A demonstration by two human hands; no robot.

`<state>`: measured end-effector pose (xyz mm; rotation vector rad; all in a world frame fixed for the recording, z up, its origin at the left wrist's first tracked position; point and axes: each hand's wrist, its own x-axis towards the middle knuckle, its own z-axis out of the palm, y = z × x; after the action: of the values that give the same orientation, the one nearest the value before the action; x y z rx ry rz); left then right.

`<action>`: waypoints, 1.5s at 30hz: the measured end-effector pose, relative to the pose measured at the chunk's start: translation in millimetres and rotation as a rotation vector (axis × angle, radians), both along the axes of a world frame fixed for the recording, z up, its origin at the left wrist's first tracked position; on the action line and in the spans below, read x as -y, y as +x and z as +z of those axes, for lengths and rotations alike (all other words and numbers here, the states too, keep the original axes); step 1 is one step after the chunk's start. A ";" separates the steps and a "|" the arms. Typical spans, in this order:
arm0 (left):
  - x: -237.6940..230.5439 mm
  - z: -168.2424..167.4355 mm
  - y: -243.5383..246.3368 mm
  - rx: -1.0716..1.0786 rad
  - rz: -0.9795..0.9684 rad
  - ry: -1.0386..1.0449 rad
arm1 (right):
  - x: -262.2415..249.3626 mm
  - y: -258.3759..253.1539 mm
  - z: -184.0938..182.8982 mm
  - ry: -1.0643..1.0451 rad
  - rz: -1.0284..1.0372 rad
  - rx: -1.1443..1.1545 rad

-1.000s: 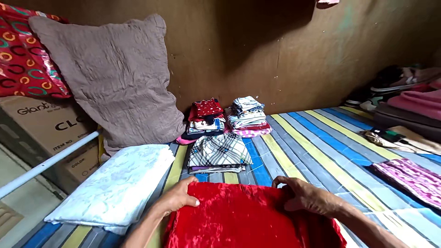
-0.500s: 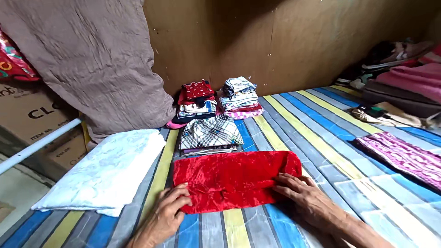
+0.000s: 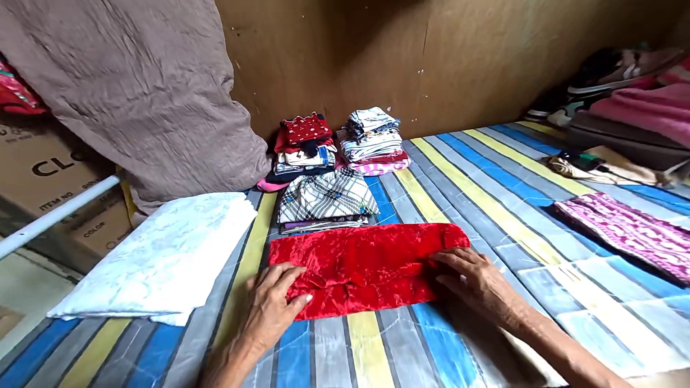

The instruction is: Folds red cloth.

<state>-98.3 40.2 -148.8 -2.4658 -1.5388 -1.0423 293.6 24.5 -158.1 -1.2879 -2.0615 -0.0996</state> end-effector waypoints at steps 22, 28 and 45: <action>-0.6 -11.7 20.3 -0.140 0.171 0.105 | -17.6 10.7 -1.1 0.323 -0.021 0.318; -2.0 -12.1 11.8 -0.037 0.196 0.147 | -9.3 14.5 -7.9 0.271 -0.133 0.314; -8.4 -1.6 2.4 0.005 0.357 0.025 | -8.7 18.6 -6.2 0.111 -0.349 0.153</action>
<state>-95.9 48.5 -150.4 -2.0635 -1.8608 -0.9943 312.2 33.2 -164.3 -1.5990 -1.9040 -0.4758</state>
